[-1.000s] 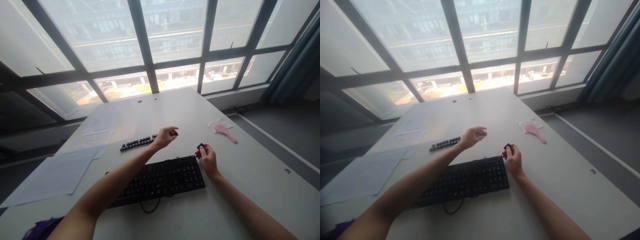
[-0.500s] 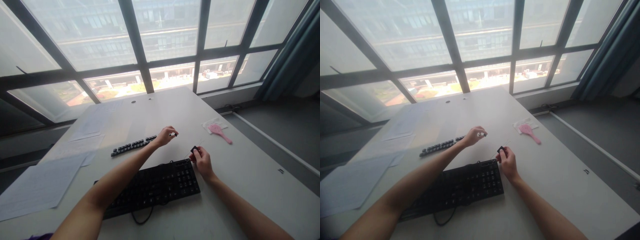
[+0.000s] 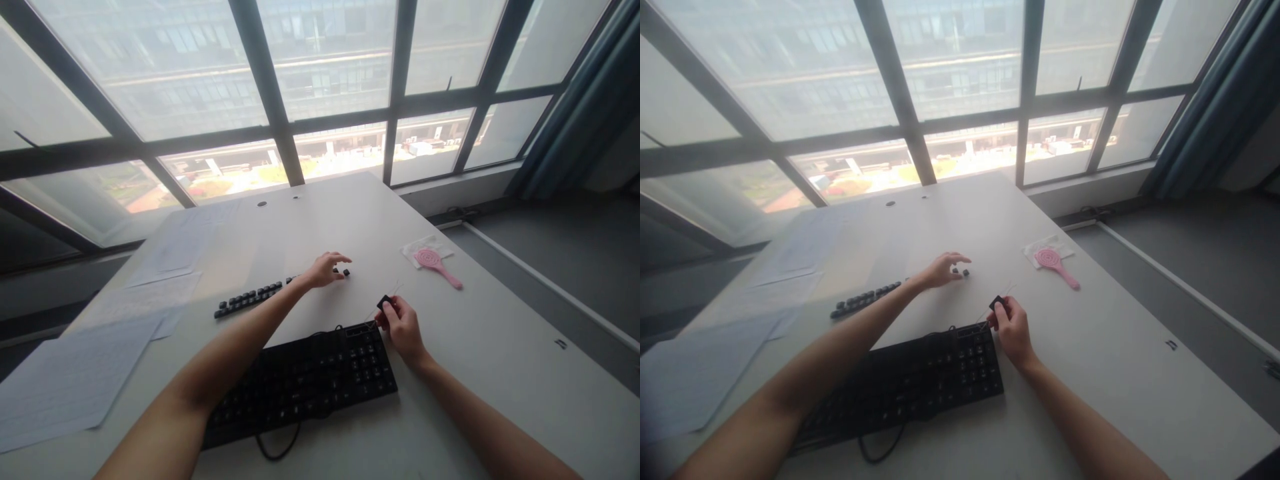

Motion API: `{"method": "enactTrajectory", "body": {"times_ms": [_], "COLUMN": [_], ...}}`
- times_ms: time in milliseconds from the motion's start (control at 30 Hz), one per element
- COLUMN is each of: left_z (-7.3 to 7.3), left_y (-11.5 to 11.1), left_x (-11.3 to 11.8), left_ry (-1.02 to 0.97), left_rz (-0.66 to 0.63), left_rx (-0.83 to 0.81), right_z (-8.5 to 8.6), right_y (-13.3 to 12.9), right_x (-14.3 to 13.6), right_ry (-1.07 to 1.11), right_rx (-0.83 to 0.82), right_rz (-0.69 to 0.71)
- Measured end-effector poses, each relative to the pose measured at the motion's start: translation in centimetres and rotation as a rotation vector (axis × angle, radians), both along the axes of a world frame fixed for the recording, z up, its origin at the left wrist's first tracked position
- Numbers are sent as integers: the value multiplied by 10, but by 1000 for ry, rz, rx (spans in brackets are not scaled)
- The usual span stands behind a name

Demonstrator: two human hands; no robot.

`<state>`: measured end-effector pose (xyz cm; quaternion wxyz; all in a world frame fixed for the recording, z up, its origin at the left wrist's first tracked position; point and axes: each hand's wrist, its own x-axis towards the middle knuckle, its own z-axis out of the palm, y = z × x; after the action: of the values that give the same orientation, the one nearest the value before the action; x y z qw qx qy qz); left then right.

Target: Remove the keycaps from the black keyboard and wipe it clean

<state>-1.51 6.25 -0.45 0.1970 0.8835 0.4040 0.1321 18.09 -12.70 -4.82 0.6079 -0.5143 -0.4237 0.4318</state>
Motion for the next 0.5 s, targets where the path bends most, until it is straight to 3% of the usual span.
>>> {"method": "enactTrajectory", "body": {"times_ms": [133,300,500], "left_z": [-5,-13,-11], "left_y": [-8,-12,-7], "left_x": [1,8,0], "left_ry": [28,24,18], "left_rz": [117,177,225], "left_rx": [59,66,98], "right_z": [-2,-3,-2], "right_y": [0,0,-1], "right_x": [0,0,0], "right_ry": [0,1,-15], "right_rx": [3,4,16], "right_rz": [16,22,16]}}
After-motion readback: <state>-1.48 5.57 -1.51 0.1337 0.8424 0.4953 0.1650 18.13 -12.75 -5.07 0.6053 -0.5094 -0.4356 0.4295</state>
